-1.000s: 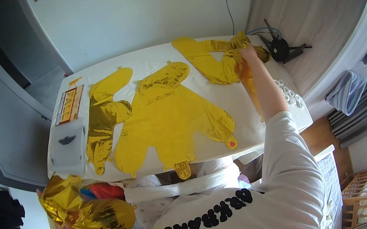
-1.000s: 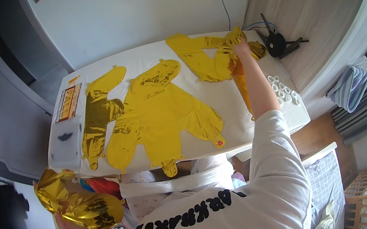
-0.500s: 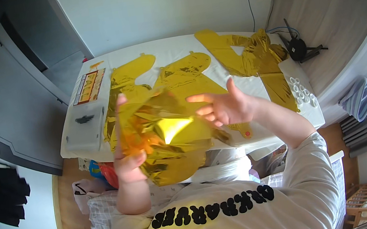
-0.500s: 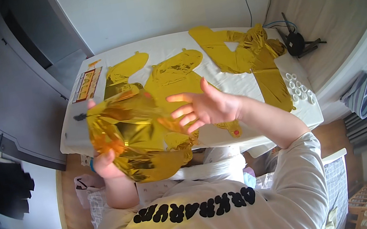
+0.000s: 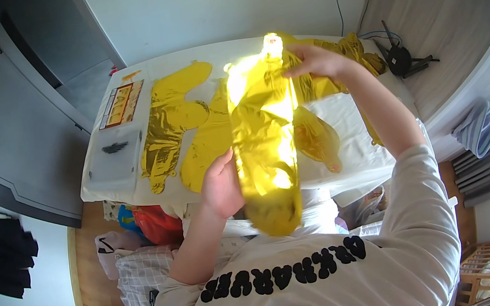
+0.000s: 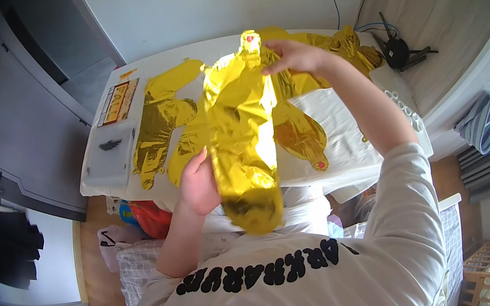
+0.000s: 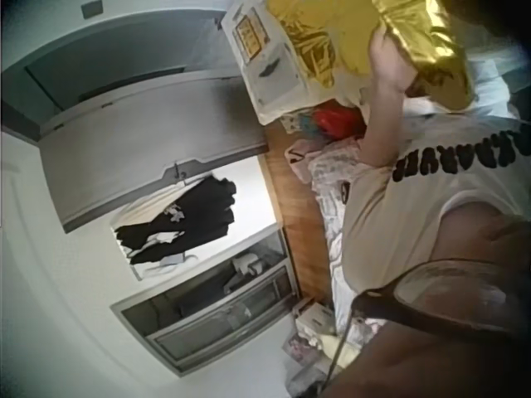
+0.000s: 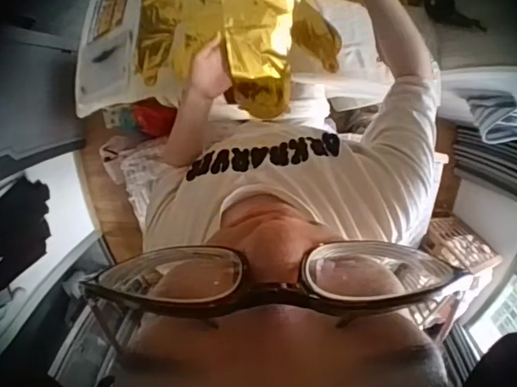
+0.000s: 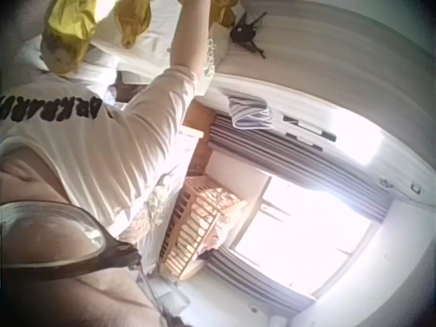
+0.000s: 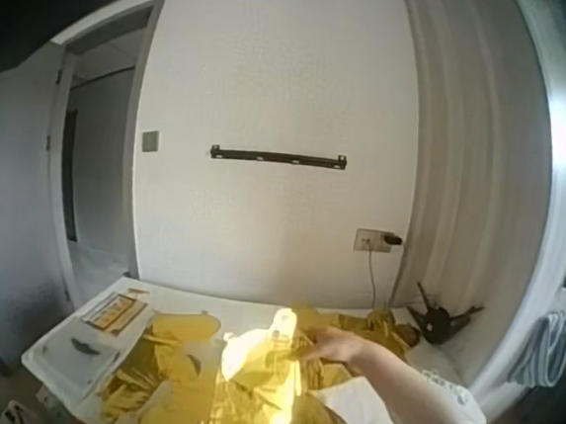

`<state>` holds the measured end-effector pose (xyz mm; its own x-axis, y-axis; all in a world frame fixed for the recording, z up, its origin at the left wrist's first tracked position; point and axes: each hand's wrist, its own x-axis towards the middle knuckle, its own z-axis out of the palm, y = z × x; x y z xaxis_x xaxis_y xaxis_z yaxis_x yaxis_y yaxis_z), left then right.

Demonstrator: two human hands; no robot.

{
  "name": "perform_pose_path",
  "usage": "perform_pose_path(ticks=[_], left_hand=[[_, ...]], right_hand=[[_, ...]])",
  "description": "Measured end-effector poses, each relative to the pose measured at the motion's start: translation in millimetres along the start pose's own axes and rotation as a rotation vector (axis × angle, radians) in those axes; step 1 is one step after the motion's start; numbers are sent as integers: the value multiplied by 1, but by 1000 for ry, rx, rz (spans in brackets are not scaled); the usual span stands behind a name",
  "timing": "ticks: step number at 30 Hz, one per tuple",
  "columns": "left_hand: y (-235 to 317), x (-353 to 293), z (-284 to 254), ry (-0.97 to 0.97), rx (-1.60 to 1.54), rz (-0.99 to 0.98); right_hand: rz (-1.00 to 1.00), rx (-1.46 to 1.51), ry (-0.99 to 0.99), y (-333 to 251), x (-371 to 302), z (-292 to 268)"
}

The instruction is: The person lays out and flattens deflated foil balloons on a table, then folds one of the foil balloons into a compact square by hand.

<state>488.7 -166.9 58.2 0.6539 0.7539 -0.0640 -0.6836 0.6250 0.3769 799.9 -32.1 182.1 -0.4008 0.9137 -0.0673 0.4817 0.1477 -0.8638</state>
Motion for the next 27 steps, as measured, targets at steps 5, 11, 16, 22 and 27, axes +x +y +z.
perform_pose_path(ticks=[5, 11, 16, 22, 27], left_hand=[[30, 2, -1, -170, 22, -108], [36, -11, -8, 60, 377, -181], [47, -42, -1, 75, 920, -15], [24, -59, -7, 113, 1886, 381], [-5, -42, -36, 154, 2238, 617]], right_hand=[[95, 200, -52, 27, 85, -42], [329, -298, -142, 76, 162, -32], [215, -789, 147, 137, 168, -25], [-321, -975, 368, 98, 77, 54], [-266, -647, 166, 71, -50, 136]])
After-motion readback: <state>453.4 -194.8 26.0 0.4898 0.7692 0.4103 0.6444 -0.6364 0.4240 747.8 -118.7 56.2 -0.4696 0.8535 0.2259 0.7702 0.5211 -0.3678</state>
